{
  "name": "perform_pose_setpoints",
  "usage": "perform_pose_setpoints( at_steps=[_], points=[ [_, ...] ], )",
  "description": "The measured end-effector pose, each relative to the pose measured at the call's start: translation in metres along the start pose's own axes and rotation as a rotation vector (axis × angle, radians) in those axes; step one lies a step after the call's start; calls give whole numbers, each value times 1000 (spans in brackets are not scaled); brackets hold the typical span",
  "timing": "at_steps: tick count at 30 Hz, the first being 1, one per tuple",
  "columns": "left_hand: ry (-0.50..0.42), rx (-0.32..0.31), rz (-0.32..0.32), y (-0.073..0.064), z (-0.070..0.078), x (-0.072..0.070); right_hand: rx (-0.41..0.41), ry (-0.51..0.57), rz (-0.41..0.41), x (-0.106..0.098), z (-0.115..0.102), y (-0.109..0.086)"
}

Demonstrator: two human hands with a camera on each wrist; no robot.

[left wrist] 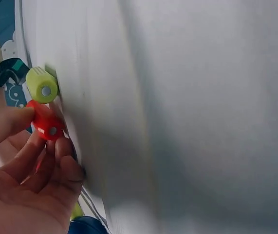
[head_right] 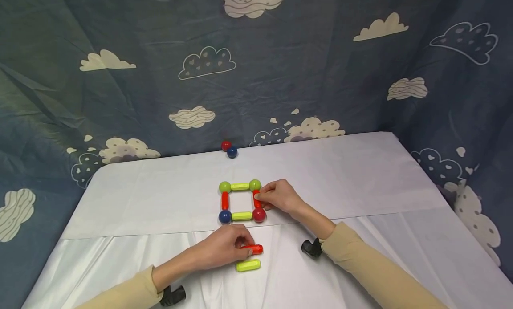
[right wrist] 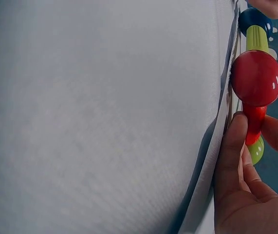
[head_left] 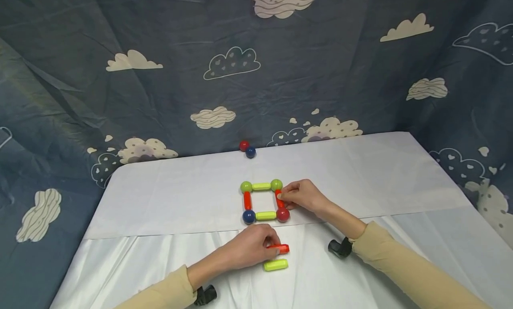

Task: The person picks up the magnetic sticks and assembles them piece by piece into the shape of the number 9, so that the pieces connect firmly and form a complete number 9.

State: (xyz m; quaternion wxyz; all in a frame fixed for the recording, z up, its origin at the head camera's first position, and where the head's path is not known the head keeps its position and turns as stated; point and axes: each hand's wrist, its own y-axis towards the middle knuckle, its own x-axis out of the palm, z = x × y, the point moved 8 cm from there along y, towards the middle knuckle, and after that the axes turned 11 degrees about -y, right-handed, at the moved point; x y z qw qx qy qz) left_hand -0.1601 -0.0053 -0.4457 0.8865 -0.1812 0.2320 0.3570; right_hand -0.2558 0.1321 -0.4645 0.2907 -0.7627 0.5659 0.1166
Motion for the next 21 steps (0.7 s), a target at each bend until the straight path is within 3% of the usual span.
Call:
perform_pose_setpoints(
  at_steps=[3, 9, 12, 16, 21],
  points=[
    [-133, -44, 37, -1, -2, -2, -2, 0, 1, 0, 0, 0],
    [-556, -160, 153, 0, -11, -1, -9, 2, -4, 0, 2, 0],
    [-717, -232, 219, 1, -17, 3, -14, 1, -7, 0, 2, 1],
    [-828, -304, 290, 4, -22, 7, -22, -3, -7, 0, 1, 0],
    [-925, -349, 356, 7, -26, 10, -21, -6, -4, 0, 1, 0]
  ],
)
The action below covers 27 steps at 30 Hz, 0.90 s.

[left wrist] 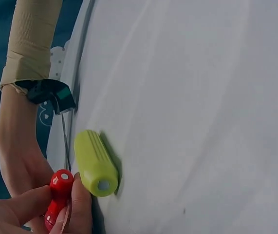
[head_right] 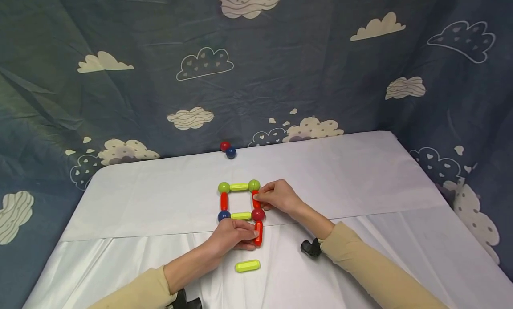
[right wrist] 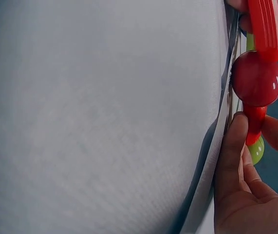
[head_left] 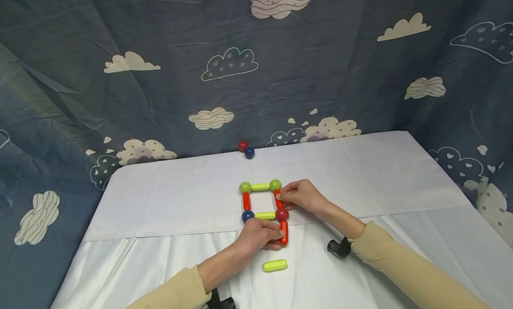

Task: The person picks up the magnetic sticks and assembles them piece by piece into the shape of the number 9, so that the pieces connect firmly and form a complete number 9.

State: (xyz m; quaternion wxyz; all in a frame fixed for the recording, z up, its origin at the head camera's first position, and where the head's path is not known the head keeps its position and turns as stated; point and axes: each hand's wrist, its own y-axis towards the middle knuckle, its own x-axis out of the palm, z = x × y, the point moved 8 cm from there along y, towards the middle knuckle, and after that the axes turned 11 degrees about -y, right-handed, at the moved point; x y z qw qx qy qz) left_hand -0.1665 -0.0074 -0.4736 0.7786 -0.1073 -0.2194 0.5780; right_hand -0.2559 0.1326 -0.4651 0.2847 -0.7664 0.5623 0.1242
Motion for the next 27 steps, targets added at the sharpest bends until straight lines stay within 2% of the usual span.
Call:
perform_pose_setpoints(
  at_steps=[10, 27],
  points=[
    [-78, -5, 60, -2, -3, 2, 19, -3, 3, 0, 1, 2],
    [5, 25, 38, -8, 6, 2, 9, 2, 2, 1, 1, 1]
  ],
)
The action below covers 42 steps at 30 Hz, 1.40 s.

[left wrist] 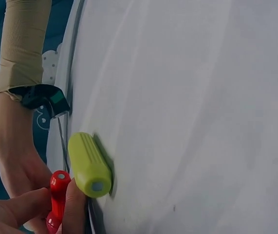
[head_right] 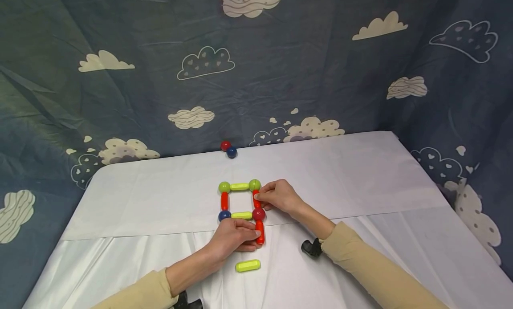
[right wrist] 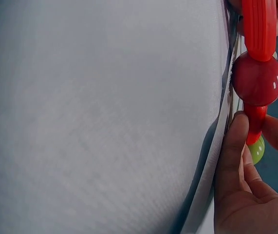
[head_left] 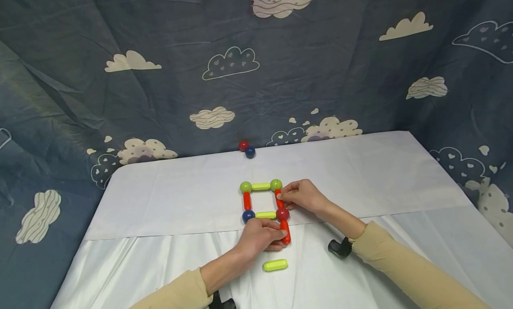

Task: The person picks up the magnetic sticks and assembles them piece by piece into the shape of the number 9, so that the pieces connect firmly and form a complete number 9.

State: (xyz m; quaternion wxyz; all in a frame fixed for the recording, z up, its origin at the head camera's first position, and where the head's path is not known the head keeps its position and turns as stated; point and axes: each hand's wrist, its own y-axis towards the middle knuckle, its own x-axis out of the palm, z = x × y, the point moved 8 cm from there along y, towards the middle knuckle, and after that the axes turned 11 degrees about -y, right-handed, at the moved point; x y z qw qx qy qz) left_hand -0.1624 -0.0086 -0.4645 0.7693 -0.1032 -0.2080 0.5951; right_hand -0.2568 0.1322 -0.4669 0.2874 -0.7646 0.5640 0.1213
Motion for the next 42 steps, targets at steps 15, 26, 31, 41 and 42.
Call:
perform_pose_setpoints(
  at_steps=[15, 26, 31, 41, 42],
  points=[
    [678, 643, 181, -16, 58, -44, 18, -21, 7, 0, 0, -2],
    [754, 578, 94, -8, 50, -65, 8, -15, 2, 0, -1, -2],
    [740, 559, 57, -4, 46, -67, 6, -9, -3, 0, -1, -1],
    [676, 559, 3, -3, 45, -66, 3, -11, -23, 0, 0, 0],
    [669, 555, 0, -2, 44, -66, 4, -15, -27, -1, 0, 0]
  ],
)
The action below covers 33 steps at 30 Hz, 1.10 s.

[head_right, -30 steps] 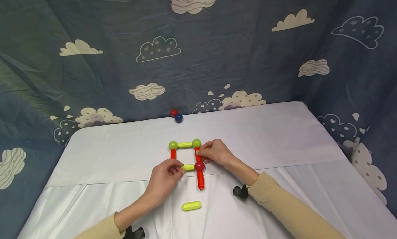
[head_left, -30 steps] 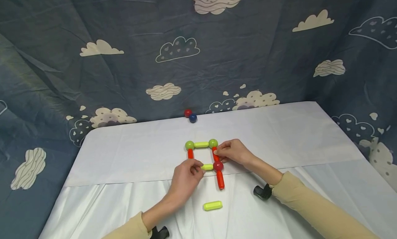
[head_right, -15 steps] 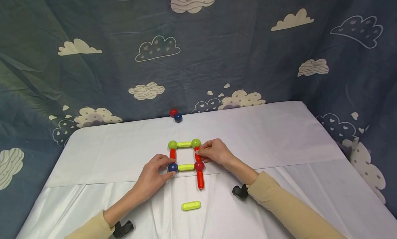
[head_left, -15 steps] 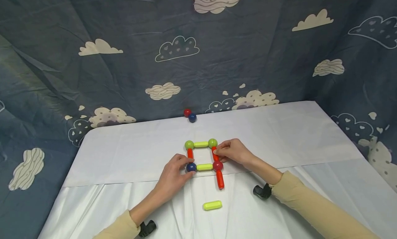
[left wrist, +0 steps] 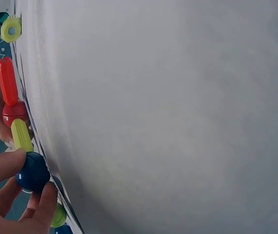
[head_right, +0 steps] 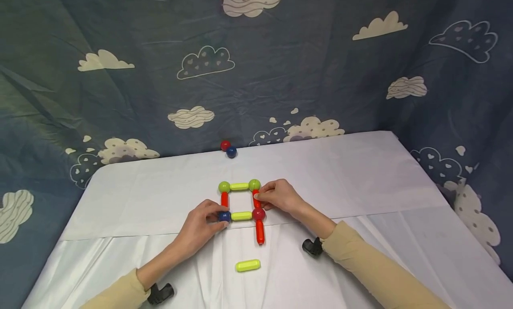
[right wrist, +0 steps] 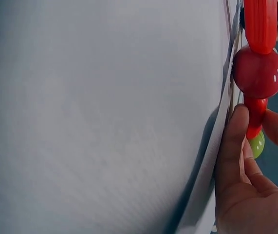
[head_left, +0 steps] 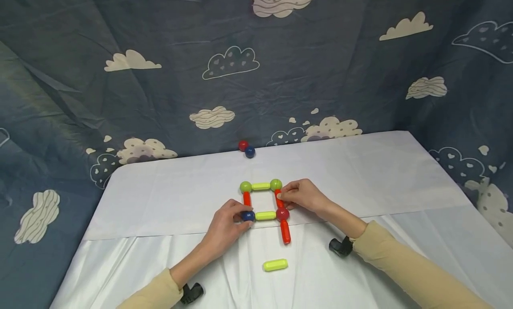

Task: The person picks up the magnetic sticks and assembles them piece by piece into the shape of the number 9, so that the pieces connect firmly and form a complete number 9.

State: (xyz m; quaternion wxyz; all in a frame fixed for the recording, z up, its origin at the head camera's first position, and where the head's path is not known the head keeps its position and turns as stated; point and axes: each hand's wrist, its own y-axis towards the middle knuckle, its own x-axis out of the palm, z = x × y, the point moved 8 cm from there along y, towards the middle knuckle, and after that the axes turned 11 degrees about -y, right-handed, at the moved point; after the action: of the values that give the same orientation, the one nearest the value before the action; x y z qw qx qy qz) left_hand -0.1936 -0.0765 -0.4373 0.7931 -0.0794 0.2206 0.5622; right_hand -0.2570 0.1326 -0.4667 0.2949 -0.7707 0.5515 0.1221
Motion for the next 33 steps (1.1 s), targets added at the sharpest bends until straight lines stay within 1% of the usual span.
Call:
perform_pose_setpoints(
  at_steps=[2, 5, 8, 11, 13, 16, 18, 20, 24, 28, 33],
  points=[
    [-11, -4, -2, 0, -1, 0, -1, -8, -9, -2, 0, 1],
    [-19, -8, -5, 0, -2, 1, -44, -48, -3, -9, -4, 4],
    [-20, -14, -7, 0, -3, 1, -111, -161, 60, -23, -14, 10],
    [-16, -22, -5, -1, -3, 0, -192, -289, 128, -37, -30, 18],
    [-14, -24, -5, -1, -4, -1, -258, -356, 162, -44, -44, 26],
    [-16, -25, -9, 0, -4, -1, -360, -411, 172, -51, -65, 42],
    [-21, -25, -14, 0, -4, -1, -401, -429, 166, -52, -76, 55],
    [-29, -26, -17, 0, -4, -1, -426, -433, 142, -51, -85, 70],
    [-49, -29, -22, 1, -4, 0, -427, -425, 102, -46, -94, 100],
    [-53, -35, -15, 1, -4, 0, -387, -420, 85, -39, -94, 126],
    [-47, -46, -14, 2, -5, 1, -323, -416, 66, -29, -92, 144]
  ],
)
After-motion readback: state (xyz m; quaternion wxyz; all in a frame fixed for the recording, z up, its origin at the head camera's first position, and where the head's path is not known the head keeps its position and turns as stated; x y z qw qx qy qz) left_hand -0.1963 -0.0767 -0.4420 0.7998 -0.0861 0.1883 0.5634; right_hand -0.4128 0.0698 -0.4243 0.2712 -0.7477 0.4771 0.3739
